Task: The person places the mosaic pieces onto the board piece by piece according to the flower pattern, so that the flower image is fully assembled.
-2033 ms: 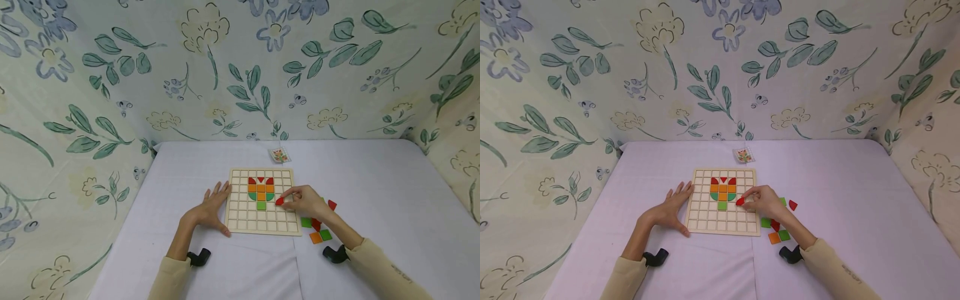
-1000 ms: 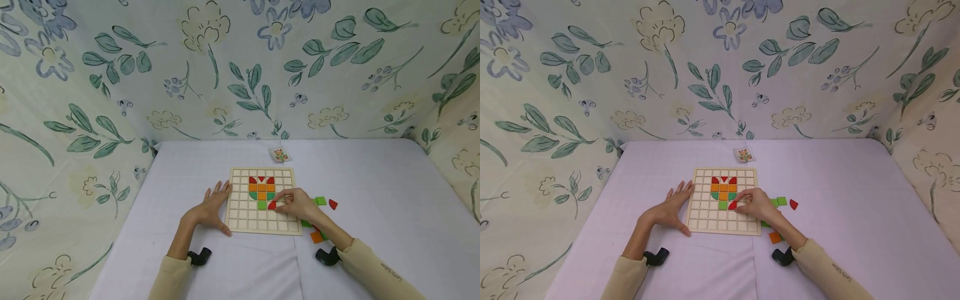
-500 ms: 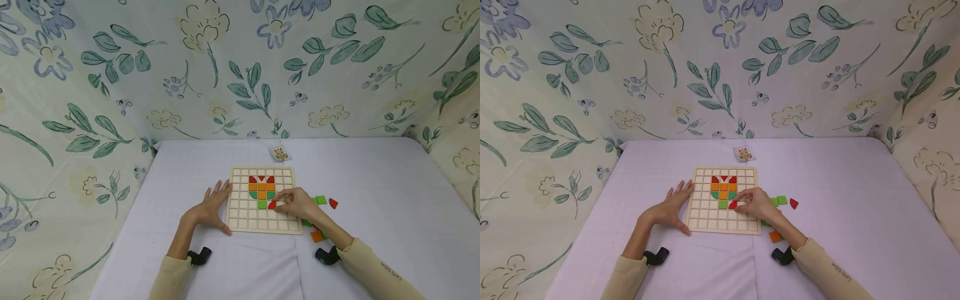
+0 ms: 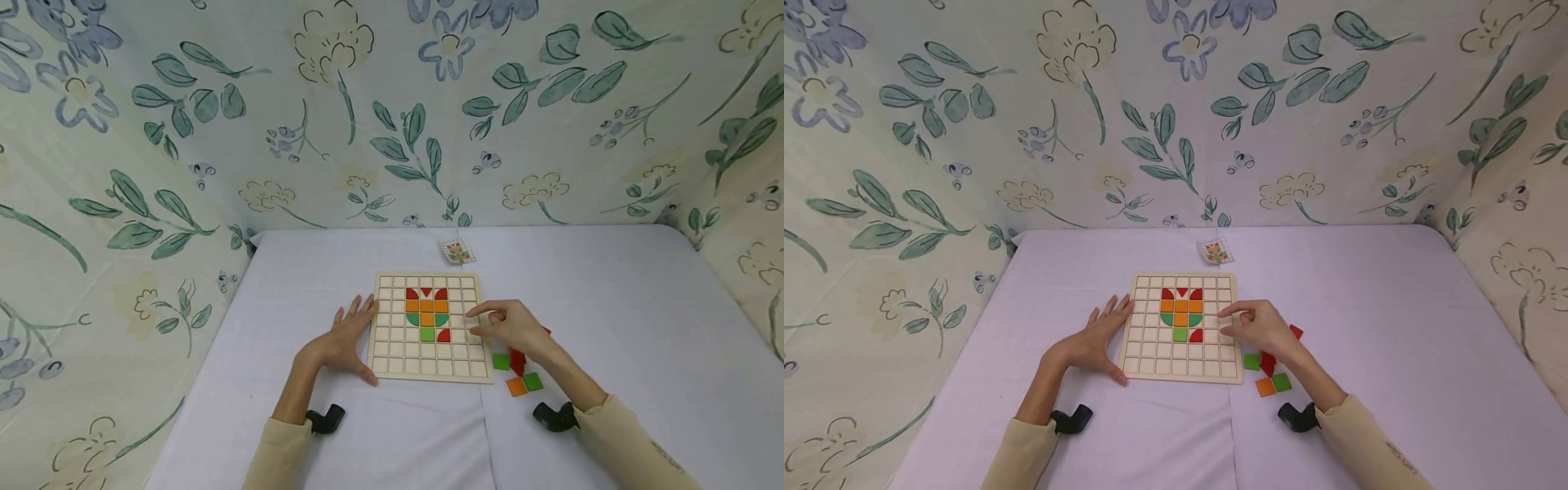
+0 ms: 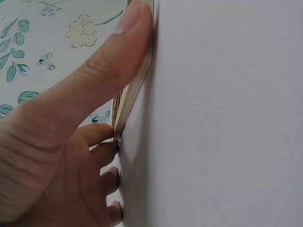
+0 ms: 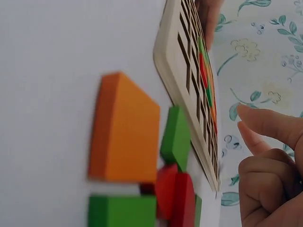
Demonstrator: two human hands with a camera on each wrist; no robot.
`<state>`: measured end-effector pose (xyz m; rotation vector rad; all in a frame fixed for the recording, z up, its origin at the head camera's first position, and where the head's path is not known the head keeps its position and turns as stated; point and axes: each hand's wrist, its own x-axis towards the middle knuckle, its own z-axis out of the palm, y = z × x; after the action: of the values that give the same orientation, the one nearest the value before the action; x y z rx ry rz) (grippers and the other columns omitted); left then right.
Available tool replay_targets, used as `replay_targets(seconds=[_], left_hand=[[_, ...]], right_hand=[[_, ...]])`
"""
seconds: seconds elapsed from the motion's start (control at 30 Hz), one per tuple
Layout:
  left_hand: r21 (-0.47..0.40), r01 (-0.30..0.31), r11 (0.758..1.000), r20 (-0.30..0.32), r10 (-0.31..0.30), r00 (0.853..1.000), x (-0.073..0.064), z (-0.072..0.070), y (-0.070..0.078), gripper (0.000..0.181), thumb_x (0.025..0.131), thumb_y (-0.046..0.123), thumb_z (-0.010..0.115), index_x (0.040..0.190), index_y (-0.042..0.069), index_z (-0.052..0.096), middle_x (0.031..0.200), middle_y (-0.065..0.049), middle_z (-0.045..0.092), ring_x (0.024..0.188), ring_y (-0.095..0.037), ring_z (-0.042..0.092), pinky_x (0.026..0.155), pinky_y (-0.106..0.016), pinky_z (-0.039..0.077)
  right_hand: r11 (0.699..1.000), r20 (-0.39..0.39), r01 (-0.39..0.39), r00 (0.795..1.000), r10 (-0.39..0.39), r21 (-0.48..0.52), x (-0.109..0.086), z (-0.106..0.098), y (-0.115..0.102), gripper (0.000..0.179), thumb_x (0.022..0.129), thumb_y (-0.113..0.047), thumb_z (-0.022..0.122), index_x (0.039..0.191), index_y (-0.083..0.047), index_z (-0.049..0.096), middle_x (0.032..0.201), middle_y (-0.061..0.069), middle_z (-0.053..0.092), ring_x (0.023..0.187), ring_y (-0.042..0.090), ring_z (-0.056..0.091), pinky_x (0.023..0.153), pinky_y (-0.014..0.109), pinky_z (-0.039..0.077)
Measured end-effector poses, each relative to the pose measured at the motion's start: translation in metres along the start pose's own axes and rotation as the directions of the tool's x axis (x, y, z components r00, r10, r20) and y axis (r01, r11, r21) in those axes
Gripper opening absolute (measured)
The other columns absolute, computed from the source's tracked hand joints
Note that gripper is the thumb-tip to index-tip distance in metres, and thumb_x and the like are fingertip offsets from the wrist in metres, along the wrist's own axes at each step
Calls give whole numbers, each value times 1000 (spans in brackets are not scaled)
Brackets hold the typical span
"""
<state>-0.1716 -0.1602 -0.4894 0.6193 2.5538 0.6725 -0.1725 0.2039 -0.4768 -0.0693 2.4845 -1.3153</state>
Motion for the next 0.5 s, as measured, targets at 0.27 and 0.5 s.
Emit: replay_targets(seconds=[0.27,0.5], left_hand=[[-11,-9,1000,-3,9,1000,-1,0,-1,151,58,46,101,167,10,4,176,-6,-7,162,-30,-15,132,-58,-9],[-14,-7,1000,-4,7,1000,-1,0,-1,151,58,45,101,167,9,4,175,-6,-8,162,-30,-15,132,-58,-10]], right_hand=[[998,-104,-19,995,13,-59,-16,-39,25,41,89,-24,82,125,-7,73,59,-5,29,55,11,30,50,25,24],[996,-136,-50,990,40,-73,-28,-52,49,44,89,-23,81,128,-4,71,60,-4,29,57,10,29,53,27,25]])
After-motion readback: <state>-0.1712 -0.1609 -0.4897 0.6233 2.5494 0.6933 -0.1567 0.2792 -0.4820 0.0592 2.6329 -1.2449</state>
